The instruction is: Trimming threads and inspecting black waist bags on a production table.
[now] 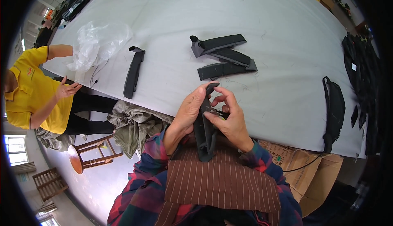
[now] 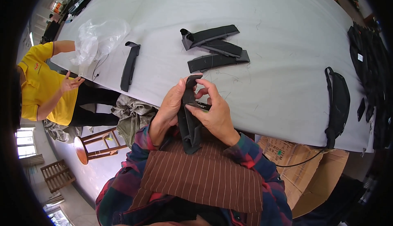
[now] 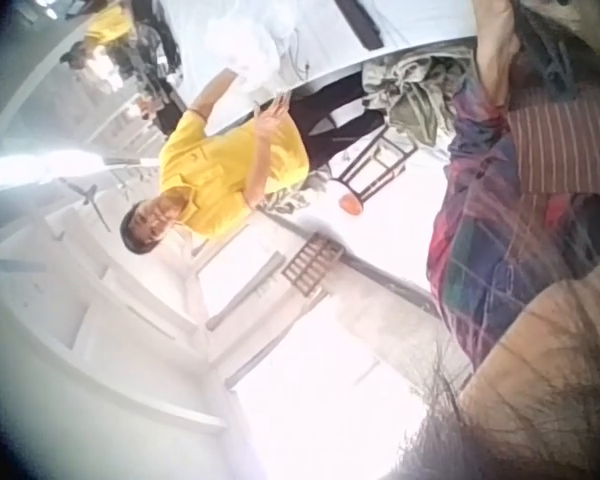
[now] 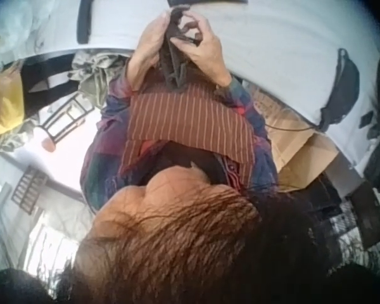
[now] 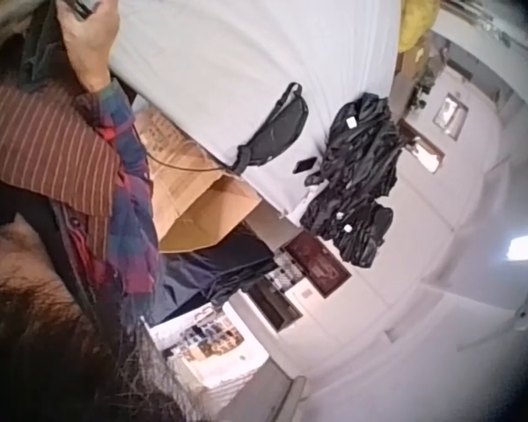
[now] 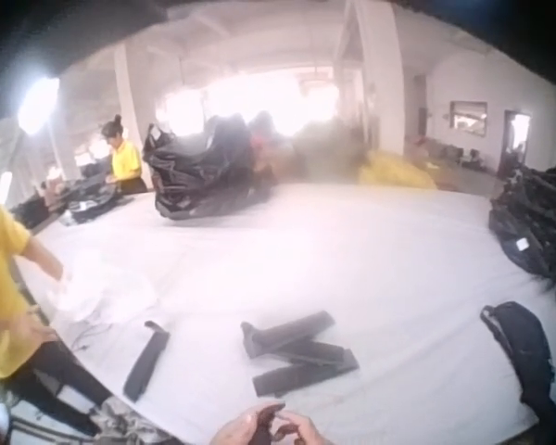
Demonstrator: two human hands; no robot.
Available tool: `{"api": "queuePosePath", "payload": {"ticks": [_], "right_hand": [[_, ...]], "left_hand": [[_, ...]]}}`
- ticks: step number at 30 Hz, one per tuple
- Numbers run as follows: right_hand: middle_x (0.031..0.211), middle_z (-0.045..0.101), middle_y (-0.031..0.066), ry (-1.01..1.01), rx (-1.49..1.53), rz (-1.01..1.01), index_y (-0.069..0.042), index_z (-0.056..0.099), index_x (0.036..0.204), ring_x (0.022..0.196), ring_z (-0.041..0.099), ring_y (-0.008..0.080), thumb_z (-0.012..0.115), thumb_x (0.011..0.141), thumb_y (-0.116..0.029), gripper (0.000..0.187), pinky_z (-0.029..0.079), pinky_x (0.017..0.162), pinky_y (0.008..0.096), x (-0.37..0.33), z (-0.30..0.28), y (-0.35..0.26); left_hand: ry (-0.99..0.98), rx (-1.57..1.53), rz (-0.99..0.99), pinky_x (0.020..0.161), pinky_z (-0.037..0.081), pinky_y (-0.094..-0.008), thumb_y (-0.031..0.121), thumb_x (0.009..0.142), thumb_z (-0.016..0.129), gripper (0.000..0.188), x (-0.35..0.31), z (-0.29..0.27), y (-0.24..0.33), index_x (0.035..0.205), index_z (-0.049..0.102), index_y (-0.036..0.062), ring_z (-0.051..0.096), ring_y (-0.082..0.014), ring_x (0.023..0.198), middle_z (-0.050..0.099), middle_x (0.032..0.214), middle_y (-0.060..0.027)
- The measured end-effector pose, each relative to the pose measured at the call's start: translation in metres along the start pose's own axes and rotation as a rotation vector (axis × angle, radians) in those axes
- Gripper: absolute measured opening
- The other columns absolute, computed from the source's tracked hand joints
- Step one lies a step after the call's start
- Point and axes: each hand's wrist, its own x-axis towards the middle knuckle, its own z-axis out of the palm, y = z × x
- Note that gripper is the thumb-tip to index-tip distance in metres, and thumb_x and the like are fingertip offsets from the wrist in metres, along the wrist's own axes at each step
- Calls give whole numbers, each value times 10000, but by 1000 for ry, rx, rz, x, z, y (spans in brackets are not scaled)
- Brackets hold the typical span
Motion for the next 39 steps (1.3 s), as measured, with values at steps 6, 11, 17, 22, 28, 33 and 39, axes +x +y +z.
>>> {"api": "queuePosePath", "payload": {"ticks": [6,11,17,22,28,33,39], "right_hand": [[784,557,-38,26,278,85,-63,600,1035,581,385,19,632,829,-6,216,369,529,200,9,-9,18],[831,582,-35,0,411,46,-40,592,1017,607,395,3,597,865,-6,157,346,534,178,9,-4,20],[794,583,-23,17,266,69,-14,602,933,603,392,14,610,861,-24,73,332,536,181,9,-8,19],[709,557,-33,3,140,137,-5,608,842,575,375,31,647,842,-64,70,311,510,197,2,-18,11],[700,611,102,-32,-50,-77,-25,596,821,626,619,196,677,766,-55,103,464,559,305,-1,-11,-1],[687,574,69,-98,-121,-95,-14,561,788,620,542,146,627,751,9,79,425,554,271,4,-17,-7],[655,559,65,-172,31,-108,-16,527,755,566,523,149,608,734,26,94,422,534,279,1,-25,-4]], "left_hand": [[-166,-323,-122,930,407,-267,248,923,542,634,-16,-4,16,1462,256,72,487,-120,1077,459,1247,-63],[-173,-231,-140,961,398,-276,125,845,636,743,-25,-15,12,1467,233,69,489,-135,1131,476,1284,-73],[-111,-63,-256,912,417,-272,117,795,709,687,-30,-12,9,1394,374,79,505,-120,1044,528,1167,-51],[-55,-10,-212,852,423,-240,107,781,727,639,-34,-10,7,1345,427,88,508,-109,961,536,1126,-39],[-21,77,-130,883,430,-260,92,771,745,646,-31,0,3,1328,422,47,507,-108,1029,545,1114,-41],[-24,265,-82,863,445,-252,111,762,758,642,-31,5,9,1304,428,18,531,-110,1008,543,1119,-49],[-26,188,-112,796,441,-230,103,753,765,633,-28,2,6,1285,434,10,517,-87,951,528,1079,-35]]}}
